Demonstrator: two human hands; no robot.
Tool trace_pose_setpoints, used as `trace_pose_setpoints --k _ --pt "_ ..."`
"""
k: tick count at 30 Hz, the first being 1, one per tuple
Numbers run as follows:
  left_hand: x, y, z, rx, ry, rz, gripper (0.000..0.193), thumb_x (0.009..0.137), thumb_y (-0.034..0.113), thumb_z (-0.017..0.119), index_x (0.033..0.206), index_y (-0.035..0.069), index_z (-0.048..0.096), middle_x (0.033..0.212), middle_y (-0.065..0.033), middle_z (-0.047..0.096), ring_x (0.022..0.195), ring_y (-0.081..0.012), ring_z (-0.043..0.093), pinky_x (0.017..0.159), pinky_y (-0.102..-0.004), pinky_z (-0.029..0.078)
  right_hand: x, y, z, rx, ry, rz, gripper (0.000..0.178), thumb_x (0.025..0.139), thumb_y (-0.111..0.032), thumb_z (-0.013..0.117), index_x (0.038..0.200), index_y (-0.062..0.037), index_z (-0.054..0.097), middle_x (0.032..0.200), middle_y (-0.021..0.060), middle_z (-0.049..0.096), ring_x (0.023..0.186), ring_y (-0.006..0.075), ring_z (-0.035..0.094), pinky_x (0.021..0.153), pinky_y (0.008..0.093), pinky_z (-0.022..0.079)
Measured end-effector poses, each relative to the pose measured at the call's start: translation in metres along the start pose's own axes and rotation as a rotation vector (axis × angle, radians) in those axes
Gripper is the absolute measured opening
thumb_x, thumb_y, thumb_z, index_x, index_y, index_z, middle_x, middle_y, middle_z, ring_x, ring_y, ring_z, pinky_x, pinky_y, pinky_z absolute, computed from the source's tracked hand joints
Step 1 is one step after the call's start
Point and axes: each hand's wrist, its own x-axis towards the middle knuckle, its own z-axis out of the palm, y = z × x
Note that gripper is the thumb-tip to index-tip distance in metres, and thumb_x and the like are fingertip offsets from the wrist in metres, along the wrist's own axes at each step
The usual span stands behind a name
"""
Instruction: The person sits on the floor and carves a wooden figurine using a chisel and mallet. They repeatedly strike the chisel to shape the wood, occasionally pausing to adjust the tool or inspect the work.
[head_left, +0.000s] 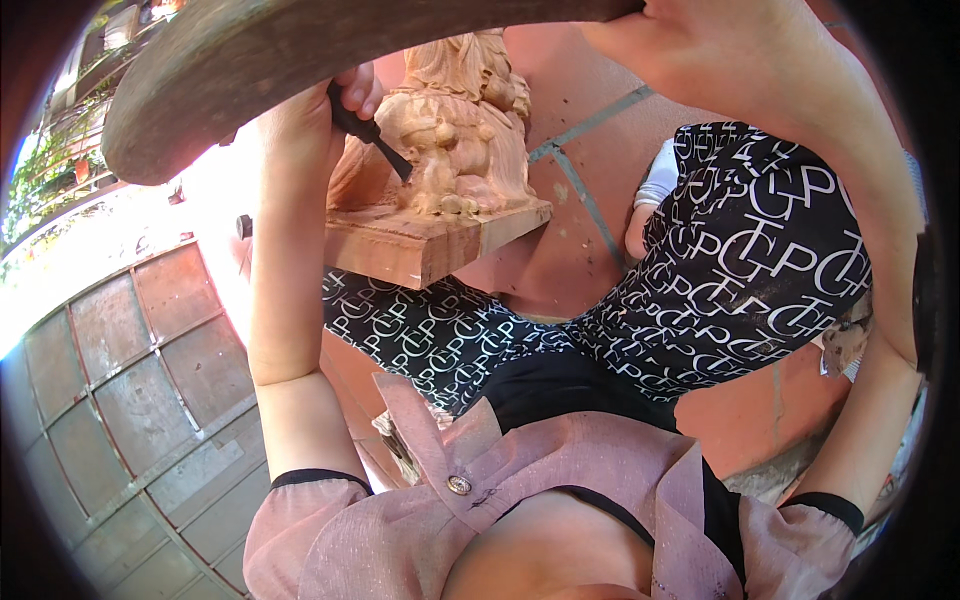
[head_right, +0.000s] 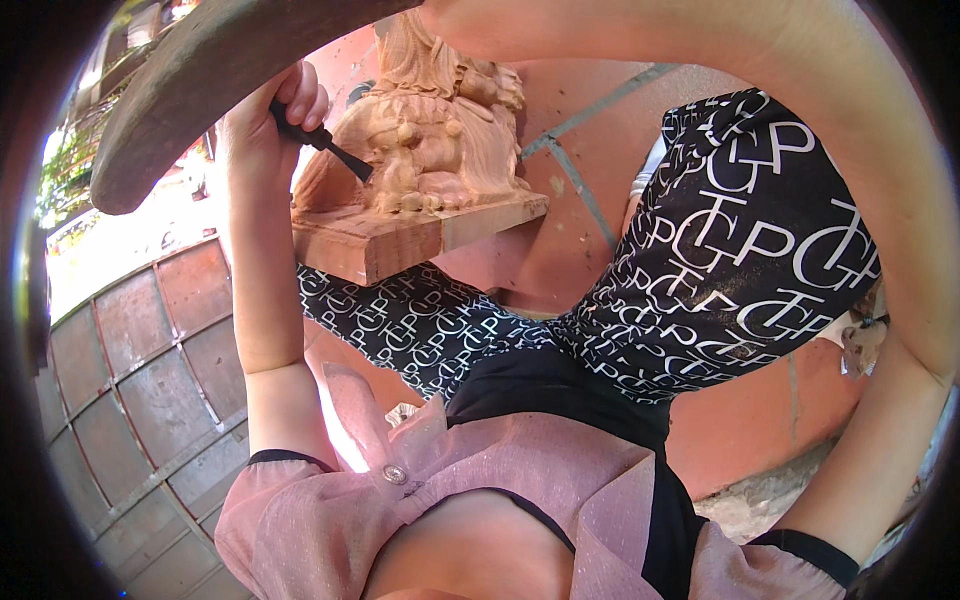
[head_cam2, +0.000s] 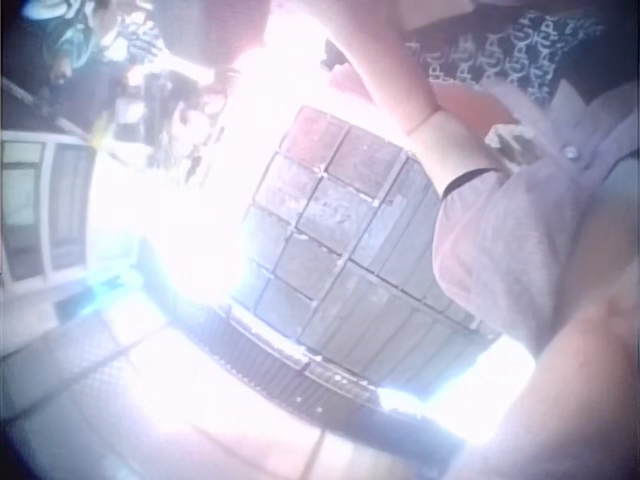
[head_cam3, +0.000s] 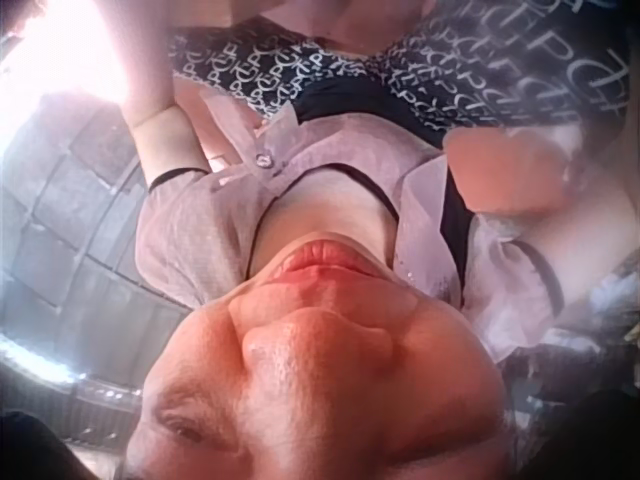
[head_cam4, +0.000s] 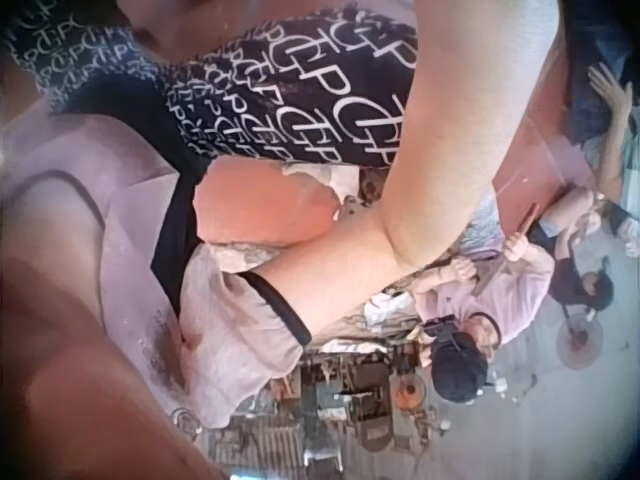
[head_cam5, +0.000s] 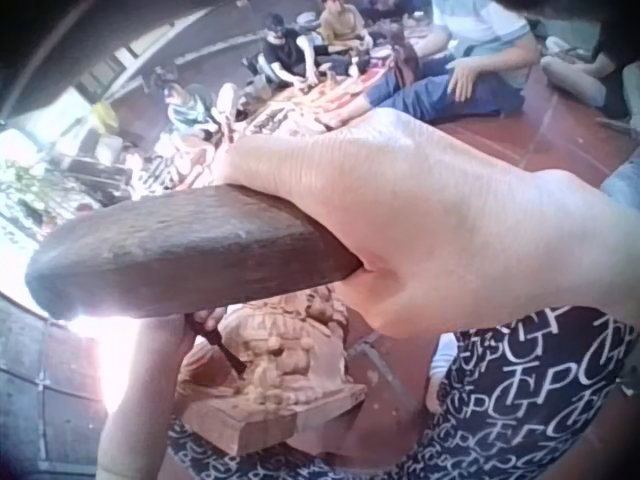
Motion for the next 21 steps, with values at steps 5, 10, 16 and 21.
trace_pose_setpoints --k 5,10,16,21 --pt "0.012 0.001 0.004 0.172 0.059 -0.056 0.024 0.092 0.017 0.062 0.073 0.009 0.049 0.058 0.0016 0.035 0.05 -0.0087 0.039 0.046 -0.0241 0.033 0.001 -0.002 -0.003 0.011 0.023 0.079 0.047 0.07 0.006 0.061 0.116 -0.0008 0.053 0.09 0.0185 0.063 0.09 0.0353 0.065 0.071 0.0392 0.049" --pt "0.017 -0.003 0.02 0.194 0.11 -0.112 0.012 0.09 0.008 0.061 0.091 0.009 0.049 0.057 0.0011 0.039 0.042 -0.0096 0.038 0.039 -0.0256 0.032 0.004 0.062 0.019 -0.047 0.244 -0.259 0.049 0.07 0.003 0.065 0.117 -0.0012 0.054 0.087 0.0141 0.063 0.085 0.0301 0.066 0.07 0.0357 0.049" --pt "0.032 -0.01 0.01 0.124 0.107 -0.202 0.019 0.089 0.008 0.065 0.1 0.01 0.049 0.058 0.0011 0.041 0.039 -0.0096 0.04 0.037 -0.0265 0.034 0.003 0.034 -0.002 0.096 0.226 0.33 0.053 0.069 0.002 0.066 0.121 -0.0009 0.054 0.087 0.0086 0.062 0.081 0.0226 0.063 0.07 0.032 0.049" --pt "0.033 -0.012 0.008 0.086 0.13 -0.213 0.02 0.088 0.007 0.066 0.099 0.011 0.049 0.058 0.001 0.042 0.04 -0.0093 0.04 0.037 -0.0261 0.034 0.0 0.039 -0.006 0.266 0.203 0.515 0.06 0.069 0.003 0.064 0.128 0.0011 0.051 0.091 0.0072 0.061 0.083 0.0167 0.058 0.074 0.029 0.048"
